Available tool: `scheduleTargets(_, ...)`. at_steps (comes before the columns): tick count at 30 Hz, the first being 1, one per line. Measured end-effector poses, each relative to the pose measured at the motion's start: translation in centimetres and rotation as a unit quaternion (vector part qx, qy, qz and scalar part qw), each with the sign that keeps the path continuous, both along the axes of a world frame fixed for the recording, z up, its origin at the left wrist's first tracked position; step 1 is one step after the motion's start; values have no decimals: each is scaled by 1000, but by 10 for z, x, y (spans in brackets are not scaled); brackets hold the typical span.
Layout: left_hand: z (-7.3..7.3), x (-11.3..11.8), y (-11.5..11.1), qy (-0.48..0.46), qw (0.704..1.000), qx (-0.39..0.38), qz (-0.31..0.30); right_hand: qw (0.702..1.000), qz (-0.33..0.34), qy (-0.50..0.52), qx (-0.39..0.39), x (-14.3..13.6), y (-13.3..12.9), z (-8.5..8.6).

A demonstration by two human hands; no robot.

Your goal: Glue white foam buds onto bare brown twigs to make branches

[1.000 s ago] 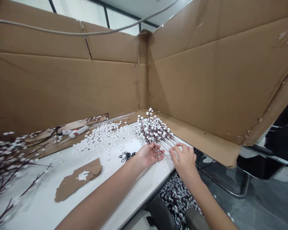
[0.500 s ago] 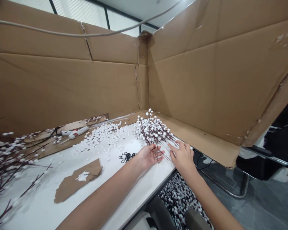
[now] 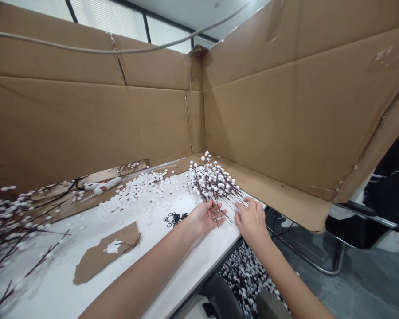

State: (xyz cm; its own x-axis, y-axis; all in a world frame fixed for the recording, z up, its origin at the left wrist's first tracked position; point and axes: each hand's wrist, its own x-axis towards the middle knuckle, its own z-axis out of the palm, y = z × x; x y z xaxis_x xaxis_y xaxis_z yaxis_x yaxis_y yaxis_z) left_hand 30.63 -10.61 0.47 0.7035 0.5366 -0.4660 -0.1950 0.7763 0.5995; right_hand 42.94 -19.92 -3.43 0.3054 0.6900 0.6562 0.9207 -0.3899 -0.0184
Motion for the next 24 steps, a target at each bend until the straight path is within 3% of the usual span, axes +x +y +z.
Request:
scheduleTargets(7,3,0,-1,2,1000,-4,2,999,34,-20,-25,1,-5,0)
scheduleTargets(16,3,0,-2,6,1000,-7,9,1000,8,-3,-29,4,-5,-6)
scheduleTargets(24,4,1,-2,10,1000,-11,10,999,41,4,-30,7,-2,-14)
